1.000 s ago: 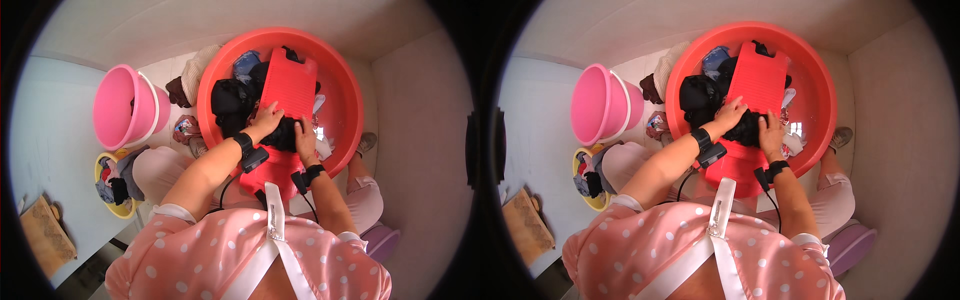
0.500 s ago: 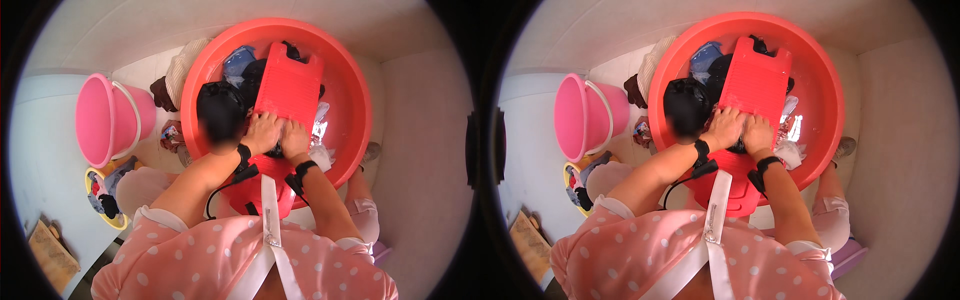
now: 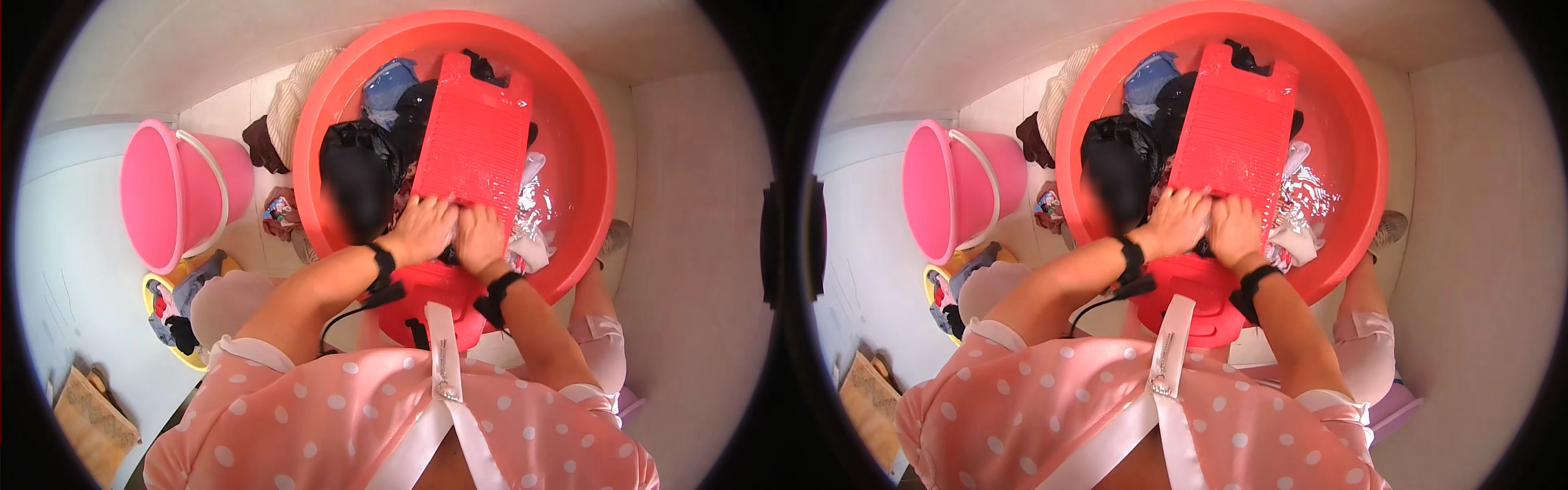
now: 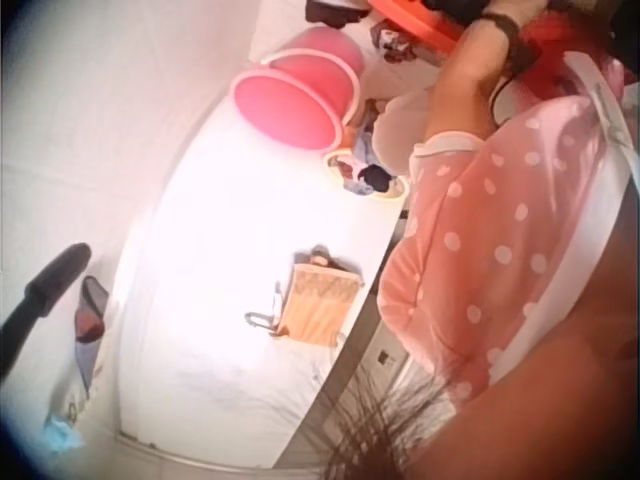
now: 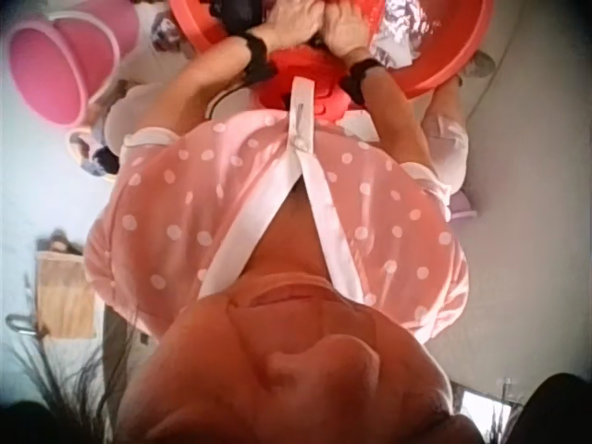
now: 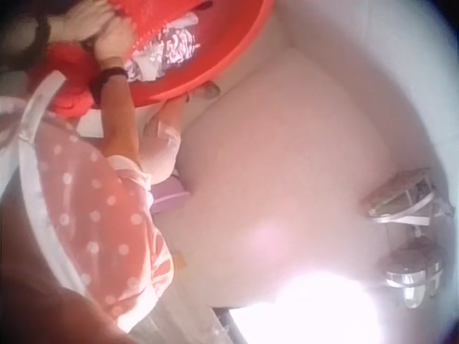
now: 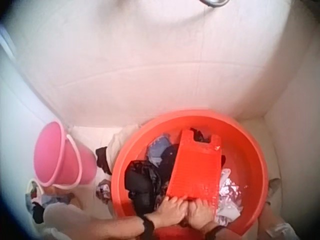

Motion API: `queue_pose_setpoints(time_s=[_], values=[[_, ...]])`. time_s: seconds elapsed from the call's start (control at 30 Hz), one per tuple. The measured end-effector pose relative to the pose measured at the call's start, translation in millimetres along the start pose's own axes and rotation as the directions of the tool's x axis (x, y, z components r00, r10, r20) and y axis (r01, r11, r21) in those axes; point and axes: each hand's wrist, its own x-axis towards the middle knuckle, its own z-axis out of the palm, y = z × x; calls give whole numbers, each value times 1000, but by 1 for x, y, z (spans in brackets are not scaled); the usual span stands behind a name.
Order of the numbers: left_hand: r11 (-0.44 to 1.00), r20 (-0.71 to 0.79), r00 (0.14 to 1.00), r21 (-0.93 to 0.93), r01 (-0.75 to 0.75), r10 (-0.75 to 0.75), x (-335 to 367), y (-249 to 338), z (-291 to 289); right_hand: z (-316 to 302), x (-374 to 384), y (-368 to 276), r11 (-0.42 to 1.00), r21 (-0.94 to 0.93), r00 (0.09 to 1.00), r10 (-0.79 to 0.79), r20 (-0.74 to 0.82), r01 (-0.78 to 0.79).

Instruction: Hand-washing various garments in a tub using a washboard.

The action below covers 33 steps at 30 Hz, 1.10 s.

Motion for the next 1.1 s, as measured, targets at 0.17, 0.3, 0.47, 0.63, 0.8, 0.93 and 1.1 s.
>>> queue_pose_setpoints(time_s=[0.17,0.3,0.47,0.63,0.8,0.93,1.1], values=[[990,1,992,65,124,-124,51,-5,-3,12,40,21,978,-82,981,190,-42,-193],[1000,-173,985,-3,-27,27,-31,16,-17,-21,-27,-23,999,17,996,-33,-89,35],[997,16,998,30,-65,65,-18,7,-3,1,-26,-10,998,48,997,-26,-74,30],[987,61,985,22,160,-162,14,5,-7,7,-6,-3,971,146,968,210,-138,-190],[881,-178,886,-300,365,-427,14,3,-42,-2,-13,58,763,492,665,628,-405,-420],[865,38,904,-276,420,-427,-19,9,-45,-24,-23,123,392,835,252,916,-313,-386],[819,361,803,-153,552,-474,-31,35,-11,-29,-50,157,172,848,132,984,-121,-501]])
